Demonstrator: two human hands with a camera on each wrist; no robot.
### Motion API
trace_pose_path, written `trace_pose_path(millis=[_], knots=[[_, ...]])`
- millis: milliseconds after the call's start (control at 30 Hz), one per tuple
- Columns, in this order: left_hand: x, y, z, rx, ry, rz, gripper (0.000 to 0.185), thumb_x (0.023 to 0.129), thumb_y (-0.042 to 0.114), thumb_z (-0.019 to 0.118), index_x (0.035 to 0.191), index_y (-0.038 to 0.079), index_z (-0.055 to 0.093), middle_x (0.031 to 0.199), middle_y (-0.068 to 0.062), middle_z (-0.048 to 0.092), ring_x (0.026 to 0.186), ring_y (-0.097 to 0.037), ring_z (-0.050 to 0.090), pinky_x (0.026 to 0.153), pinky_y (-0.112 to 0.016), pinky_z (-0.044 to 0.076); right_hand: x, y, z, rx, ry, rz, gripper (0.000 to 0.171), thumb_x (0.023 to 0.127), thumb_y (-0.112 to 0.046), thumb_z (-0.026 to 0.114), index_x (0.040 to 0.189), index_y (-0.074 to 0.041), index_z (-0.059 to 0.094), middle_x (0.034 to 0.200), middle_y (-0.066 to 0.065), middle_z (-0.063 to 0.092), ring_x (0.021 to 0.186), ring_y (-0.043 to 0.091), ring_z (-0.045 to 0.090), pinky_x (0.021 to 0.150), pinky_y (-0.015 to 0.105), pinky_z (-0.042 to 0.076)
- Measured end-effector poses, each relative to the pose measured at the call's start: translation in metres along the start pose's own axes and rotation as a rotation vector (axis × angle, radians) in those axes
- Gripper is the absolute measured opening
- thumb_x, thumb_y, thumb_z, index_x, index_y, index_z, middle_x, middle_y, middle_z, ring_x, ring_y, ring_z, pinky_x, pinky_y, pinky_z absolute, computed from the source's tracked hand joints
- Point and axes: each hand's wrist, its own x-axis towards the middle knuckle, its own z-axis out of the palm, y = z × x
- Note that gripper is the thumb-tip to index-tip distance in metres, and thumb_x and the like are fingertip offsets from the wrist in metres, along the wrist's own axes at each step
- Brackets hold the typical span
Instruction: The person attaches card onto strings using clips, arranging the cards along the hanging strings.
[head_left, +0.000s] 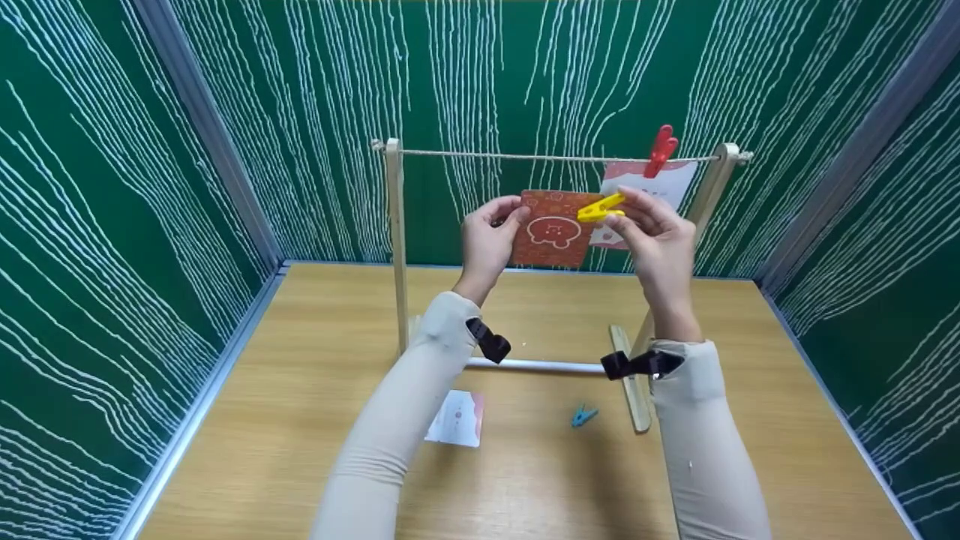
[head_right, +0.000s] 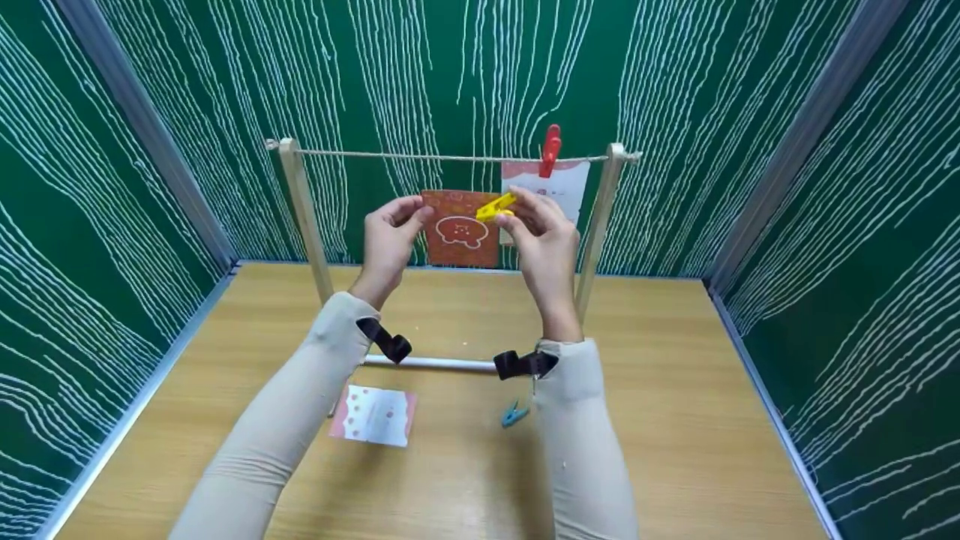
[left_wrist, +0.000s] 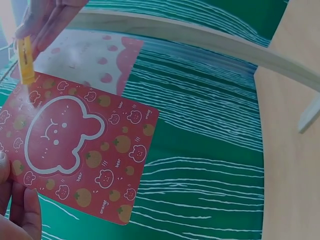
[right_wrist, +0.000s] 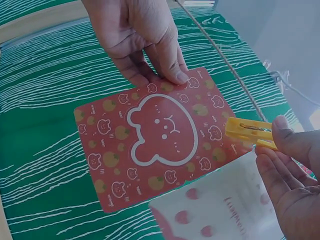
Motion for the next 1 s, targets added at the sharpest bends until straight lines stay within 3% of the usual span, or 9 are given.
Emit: trace_pose_path(millis=[400, 600, 1000], knots=[[0.003, 0.021, 0.006, -0.029, -0.026, 0.0, 0.023, 0.09, 0.023, 0.064, 0.11, 0.012, 0.069, 0.104, -0.003, 0.07, 0.093, -0.013, 0.063, 0.082, -0.022, 0.055, 0.016, -0.018, 0.008, -0.022, 0.049, -0.129, 0.03, 0.086, -0.007, 0.068, 0.116, -0.002, 0.068, 0.11, 0.005, 0.064, 0.098, 0.017, 0.065, 0.087, 0.019, 0.052], [0.006, 0.027, 0.007, -0.042, -0.011, 0.029, 0.024, 0.091, 0.021, 0.063, 0.11, 0.009, 0.069, 0.105, -0.005, 0.071, 0.092, -0.013, 0.063, 0.082, -0.023, 0.055, 0.019, -0.025, 0.011, -0.074, 0.098, -0.197, 0.03, 0.086, -0.011, 0.068, 0.115, -0.002, 0.069, 0.104, -0.004, 0.064, 0.095, 0.015, 0.064, 0.086, 0.02, 0.052], [0.009, 0.031, 0.008, -0.022, 0.022, 0.058, 0.024, 0.089, 0.021, 0.066, 0.109, 0.008, 0.07, 0.104, -0.007, 0.071, 0.089, -0.014, 0.062, 0.08, -0.024, 0.056, 0.032, -0.035, 0.015, -0.123, 0.158, -0.228, 0.027, 0.083, -0.012, 0.07, 0.109, -0.005, 0.072, 0.102, -0.01, 0.063, 0.095, 0.01, 0.061, 0.087, 0.021, 0.052]])
